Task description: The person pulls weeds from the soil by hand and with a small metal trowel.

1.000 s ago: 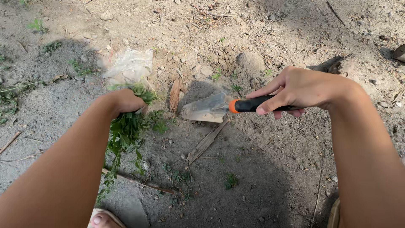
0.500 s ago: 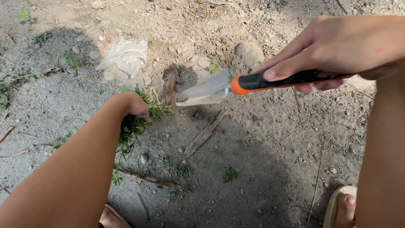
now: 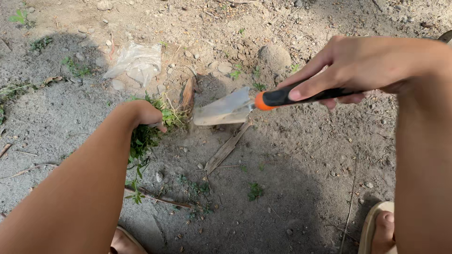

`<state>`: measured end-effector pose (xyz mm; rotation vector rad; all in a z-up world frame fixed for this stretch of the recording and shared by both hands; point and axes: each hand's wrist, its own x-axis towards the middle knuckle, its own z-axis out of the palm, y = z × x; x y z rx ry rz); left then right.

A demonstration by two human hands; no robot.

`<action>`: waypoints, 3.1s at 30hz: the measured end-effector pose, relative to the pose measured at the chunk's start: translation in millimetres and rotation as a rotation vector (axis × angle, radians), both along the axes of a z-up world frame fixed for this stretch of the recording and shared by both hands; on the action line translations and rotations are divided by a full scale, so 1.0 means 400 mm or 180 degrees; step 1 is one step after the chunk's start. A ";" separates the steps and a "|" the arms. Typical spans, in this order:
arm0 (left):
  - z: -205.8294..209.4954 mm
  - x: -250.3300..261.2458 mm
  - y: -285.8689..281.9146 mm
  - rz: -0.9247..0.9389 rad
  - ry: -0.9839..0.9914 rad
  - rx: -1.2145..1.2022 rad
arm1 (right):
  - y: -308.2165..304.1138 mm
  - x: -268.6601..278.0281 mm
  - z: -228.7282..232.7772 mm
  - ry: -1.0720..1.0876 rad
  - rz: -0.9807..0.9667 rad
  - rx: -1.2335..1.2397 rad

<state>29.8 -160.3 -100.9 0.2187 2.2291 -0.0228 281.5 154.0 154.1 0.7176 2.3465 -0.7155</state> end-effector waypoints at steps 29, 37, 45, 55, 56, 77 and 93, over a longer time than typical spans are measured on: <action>0.186 -0.033 0.023 0.1783 0.0952 0.1630 | -0.109 -0.070 -0.065 0.0392 0.0452 0.0309; 0.243 -0.203 -0.024 0.1813 0.1376 0.1900 | -0.154 -0.201 0.049 0.0723 0.0398 0.0494; 0.340 -0.408 -0.385 0.2697 0.2047 0.1550 | -0.351 -0.415 0.185 0.1207 -0.0149 -0.0398; 0.213 -0.431 -0.820 0.1423 0.1710 0.0208 | -0.665 -0.738 0.113 0.0883 0.0333 -0.1306; 0.201 -0.437 -0.841 0.1170 0.1687 0.0098 | -0.679 -0.764 0.098 0.0891 0.0348 -0.1486; 0.207 -0.517 -0.742 0.2108 0.1866 0.0191 | -0.557 -1.156 -0.074 0.0559 0.0684 -0.1836; 0.336 -0.773 -0.551 0.3829 0.2428 0.0937 | -0.444 -1.433 -0.003 0.0310 0.0938 -0.1069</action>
